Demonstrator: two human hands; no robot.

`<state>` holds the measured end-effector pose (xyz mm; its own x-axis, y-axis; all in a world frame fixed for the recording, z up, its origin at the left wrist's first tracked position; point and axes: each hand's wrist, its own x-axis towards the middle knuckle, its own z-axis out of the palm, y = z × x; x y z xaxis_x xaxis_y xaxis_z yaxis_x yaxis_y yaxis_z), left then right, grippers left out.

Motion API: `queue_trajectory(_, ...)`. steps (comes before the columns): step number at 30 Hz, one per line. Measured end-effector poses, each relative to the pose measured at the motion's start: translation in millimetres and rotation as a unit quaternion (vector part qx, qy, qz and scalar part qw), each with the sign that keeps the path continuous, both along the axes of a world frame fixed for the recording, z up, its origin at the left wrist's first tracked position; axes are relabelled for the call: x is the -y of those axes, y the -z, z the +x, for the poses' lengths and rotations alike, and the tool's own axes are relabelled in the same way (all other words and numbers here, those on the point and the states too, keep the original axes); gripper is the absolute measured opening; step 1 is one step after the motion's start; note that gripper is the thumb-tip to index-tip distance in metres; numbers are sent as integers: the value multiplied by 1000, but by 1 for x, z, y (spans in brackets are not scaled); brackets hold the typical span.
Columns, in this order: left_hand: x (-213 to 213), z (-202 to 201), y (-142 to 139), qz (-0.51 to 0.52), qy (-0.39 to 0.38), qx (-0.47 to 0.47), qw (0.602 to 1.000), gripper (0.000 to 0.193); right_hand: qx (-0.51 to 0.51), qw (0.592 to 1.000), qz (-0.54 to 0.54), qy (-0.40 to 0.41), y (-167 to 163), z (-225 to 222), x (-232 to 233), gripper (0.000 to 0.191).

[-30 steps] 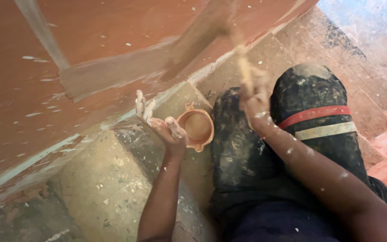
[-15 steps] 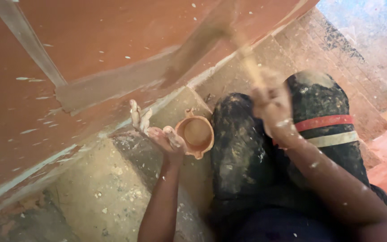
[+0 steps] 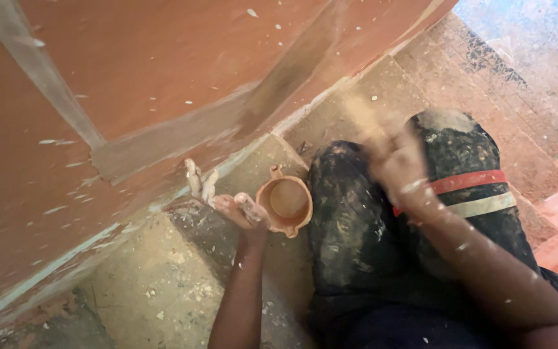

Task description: The person sits on a concrete staircase and uses a wide brush to apply a light-colored coating to the riser of a step. They repeatedly dip the brush into a small container held in the left hand and brush the surface.

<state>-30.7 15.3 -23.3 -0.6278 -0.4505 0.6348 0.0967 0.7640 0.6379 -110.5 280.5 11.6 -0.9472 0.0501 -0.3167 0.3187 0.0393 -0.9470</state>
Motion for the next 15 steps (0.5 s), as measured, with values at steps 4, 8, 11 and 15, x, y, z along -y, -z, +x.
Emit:
queue_trajectory(4,1,4,2,3,15,9,1000,61,-102,992,-25,74,1,-10,-9,14)
queue_trajectory(8,0,1,-9,7,12,-16,1000,57,-203,953,28,-222,-3,14,16,20)
queue_trajectory(11,4,0,-20,-303,12,-9,953,52,-217,921,-35,-321,-11,25,24,28)
queue_trajectory(15,-5,-5,-32,-1,31,-36,999,53,-110,993,-28,-22,-17,3,8,11)
